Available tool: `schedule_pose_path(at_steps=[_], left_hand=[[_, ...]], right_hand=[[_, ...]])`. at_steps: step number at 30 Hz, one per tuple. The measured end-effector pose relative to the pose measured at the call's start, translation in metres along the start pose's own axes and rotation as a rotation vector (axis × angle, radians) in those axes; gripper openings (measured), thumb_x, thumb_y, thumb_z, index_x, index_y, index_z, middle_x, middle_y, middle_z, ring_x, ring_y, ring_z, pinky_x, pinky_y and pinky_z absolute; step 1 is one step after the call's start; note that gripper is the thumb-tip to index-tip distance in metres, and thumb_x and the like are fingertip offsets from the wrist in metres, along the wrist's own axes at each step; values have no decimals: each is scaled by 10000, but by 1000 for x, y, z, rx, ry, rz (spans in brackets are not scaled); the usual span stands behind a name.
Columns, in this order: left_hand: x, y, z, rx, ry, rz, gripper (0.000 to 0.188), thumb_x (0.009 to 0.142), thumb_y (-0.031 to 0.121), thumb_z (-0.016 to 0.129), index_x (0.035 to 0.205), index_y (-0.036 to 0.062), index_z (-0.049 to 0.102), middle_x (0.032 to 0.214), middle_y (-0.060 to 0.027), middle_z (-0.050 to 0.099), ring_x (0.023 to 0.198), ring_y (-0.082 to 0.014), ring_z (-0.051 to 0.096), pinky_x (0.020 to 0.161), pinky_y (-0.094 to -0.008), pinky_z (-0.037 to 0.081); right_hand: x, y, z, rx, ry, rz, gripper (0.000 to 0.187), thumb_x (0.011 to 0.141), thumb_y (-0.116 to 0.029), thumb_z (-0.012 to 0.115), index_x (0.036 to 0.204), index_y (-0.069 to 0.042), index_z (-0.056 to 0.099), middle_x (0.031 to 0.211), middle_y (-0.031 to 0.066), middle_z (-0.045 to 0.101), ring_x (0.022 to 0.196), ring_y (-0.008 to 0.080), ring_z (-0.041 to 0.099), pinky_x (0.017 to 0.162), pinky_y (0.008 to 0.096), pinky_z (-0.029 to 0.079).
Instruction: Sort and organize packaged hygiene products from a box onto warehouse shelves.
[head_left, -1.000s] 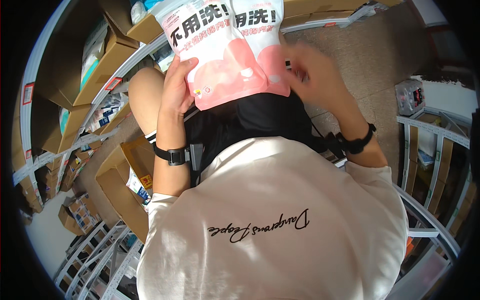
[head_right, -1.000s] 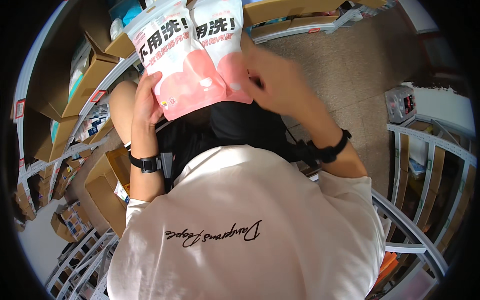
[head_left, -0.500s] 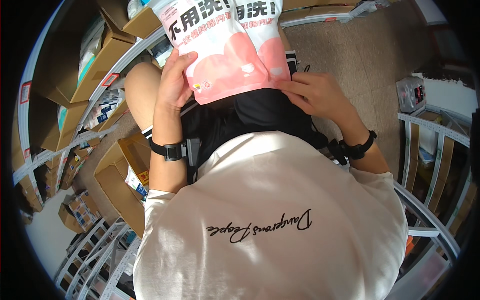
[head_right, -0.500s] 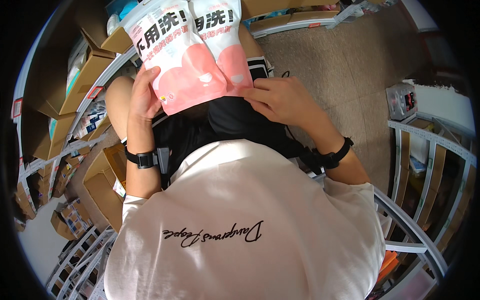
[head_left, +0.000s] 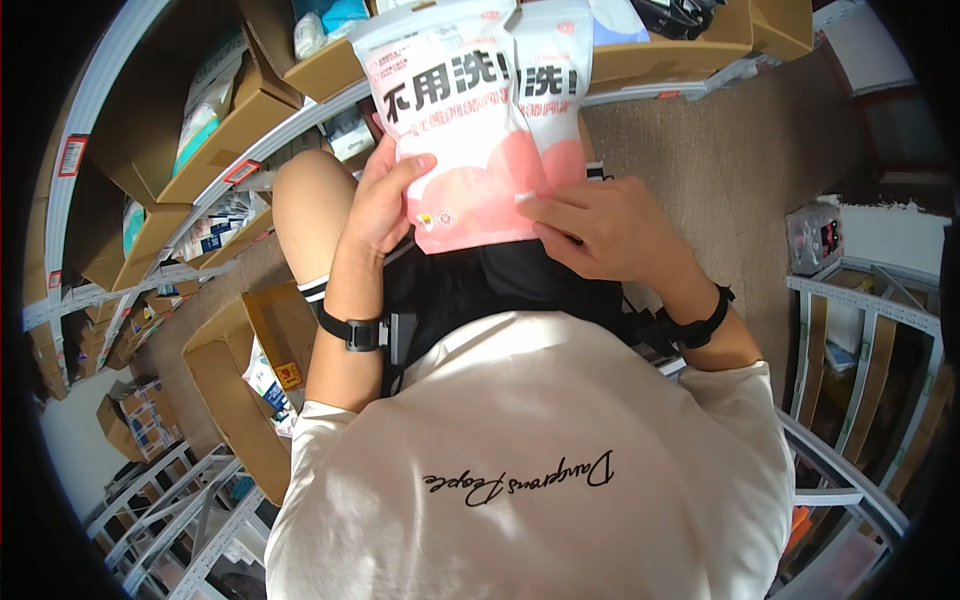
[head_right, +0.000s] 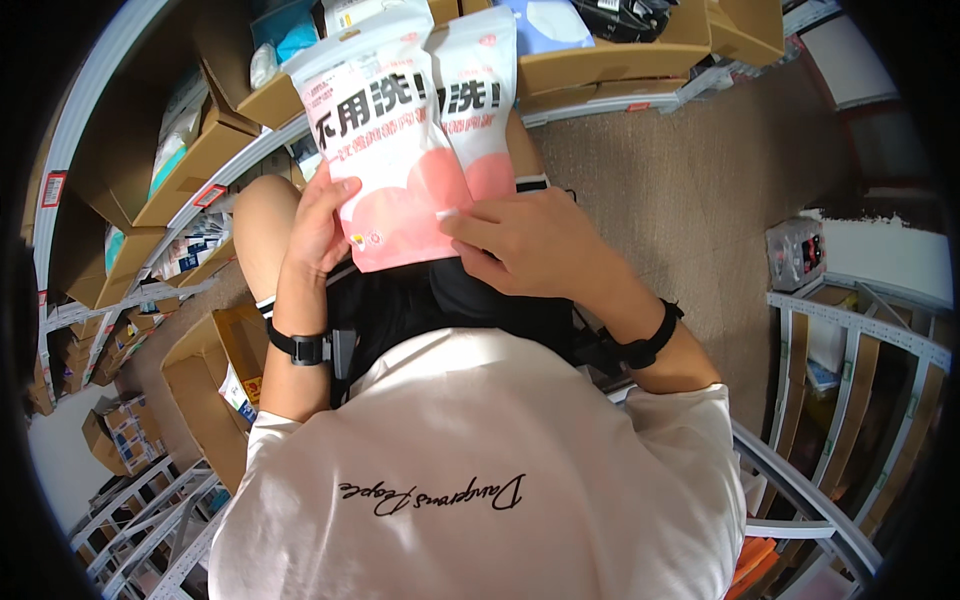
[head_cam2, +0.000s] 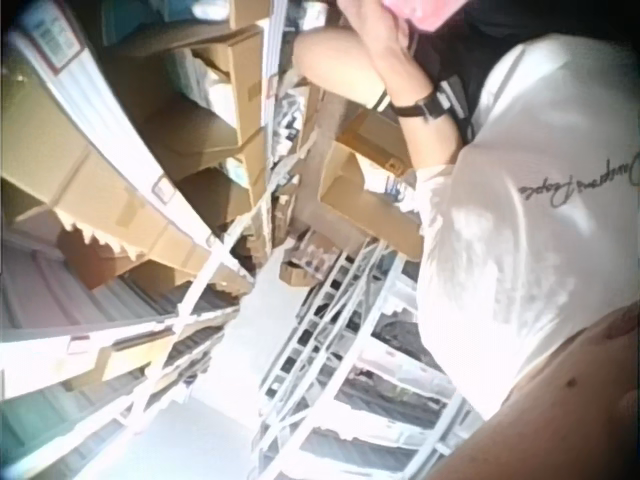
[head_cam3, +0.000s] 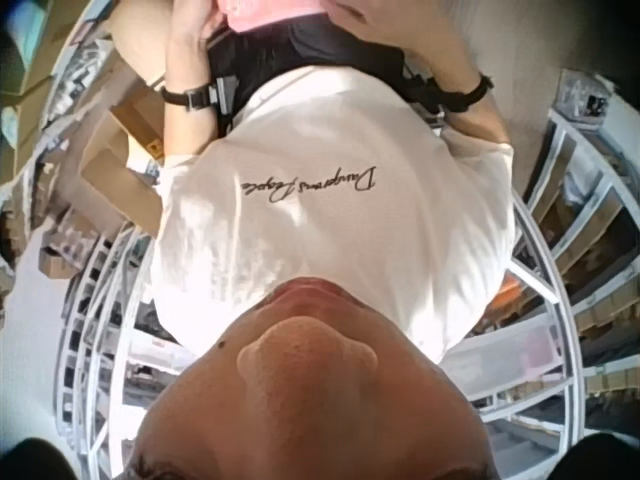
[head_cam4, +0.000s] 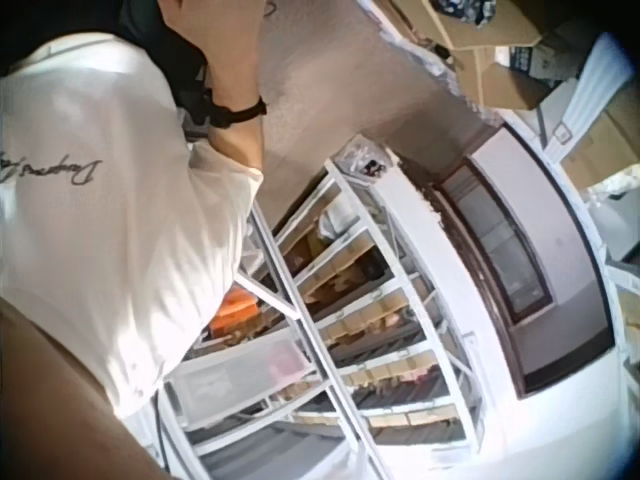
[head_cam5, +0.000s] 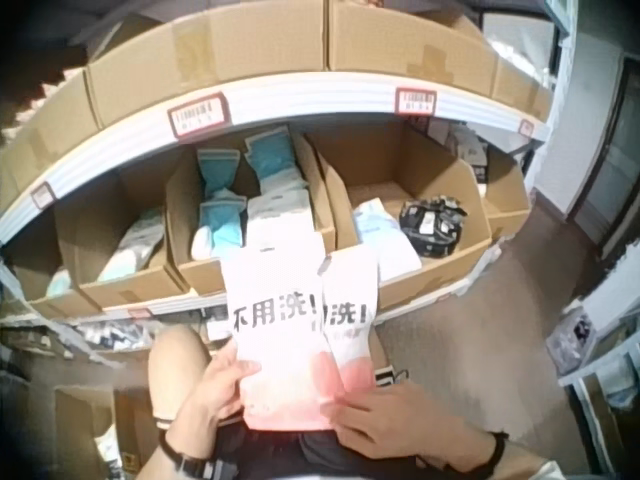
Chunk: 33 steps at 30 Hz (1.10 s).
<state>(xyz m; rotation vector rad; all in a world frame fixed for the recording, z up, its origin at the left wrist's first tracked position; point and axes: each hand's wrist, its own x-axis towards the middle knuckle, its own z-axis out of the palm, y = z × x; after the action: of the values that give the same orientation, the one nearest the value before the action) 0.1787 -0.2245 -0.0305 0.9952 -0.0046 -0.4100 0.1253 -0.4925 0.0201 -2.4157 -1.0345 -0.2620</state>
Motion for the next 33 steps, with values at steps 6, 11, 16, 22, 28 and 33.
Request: schedule_pose_path(at_steps=[6, 11, 16, 22, 28, 33], left_hand=[[-3, 0, 1, -23, -11, 21, 590, 885, -20, 593, 1438, 9, 387, 1356, -148, 558, 1219, -234, 570, 1021, -362, 486], [-2, 1, 1, -36, -32, 20, 597, 867, -40, 611, 1425, 11, 407, 1335, -137, 574, 1192, -221, 586, 1000, -350, 501], [-6, -1, -4, 77, -22, 53, 583, 849, -12, 651, 1394, 7, 441, 1310, -113, 591, 1166, -189, 590, 986, -326, 489], [-3, -5, -5, 139, -56, 12, 594, 797, -58, 682, 1352, 12, 483, 1246, -72, 612, 1116, -146, 589, 960, -300, 483], [-1, -10, -7, 156, -154, 23, 655, 771, -19, 737, 1368, 1, 469, 1264, -81, 606, 1148, -157, 572, 982, -314, 471], [0, -5, 3, 131, -229, 67, 681, 734, 110, 809, 1330, -28, 510, 1230, -96, 628, 1127, -180, 587, 996, -338, 459]], right_hand=[[52, 7, -7, 22, 117, 226, 446, 865, -183, 639, 1309, -180, 604, 599, 62, 575, 535, 268, 595, 507, 392, 468], [71, 13, -9, -5, 81, 276, 473, 902, -213, 613, 1371, -185, 553, 634, 85, 595, 551, 257, 601, 545, 385, 481], [59, 23, 2, 213, 252, 573, 480, 872, -200, 683, 1318, -77, 553, 768, 71, 612, 701, 195, 642, 609, 348, 493], [25, 49, 41, 823, 326, 731, 595, 875, -179, 714, 1341, 32, 409, 1082, 154, 641, 916, 202, 643, 802, 333, 521], [27, 41, 44, 1051, 377, 572, 596, 888, 30, 609, 1413, -10, 330, 1241, 145, 602, 1106, 206, 612, 884, 307, 513], [39, 17, 27, 1082, 515, 498, 622, 901, 51, 572, 1446, -32, 284, 1446, 161, 437, 1258, 232, 528, 984, 337, 478]])
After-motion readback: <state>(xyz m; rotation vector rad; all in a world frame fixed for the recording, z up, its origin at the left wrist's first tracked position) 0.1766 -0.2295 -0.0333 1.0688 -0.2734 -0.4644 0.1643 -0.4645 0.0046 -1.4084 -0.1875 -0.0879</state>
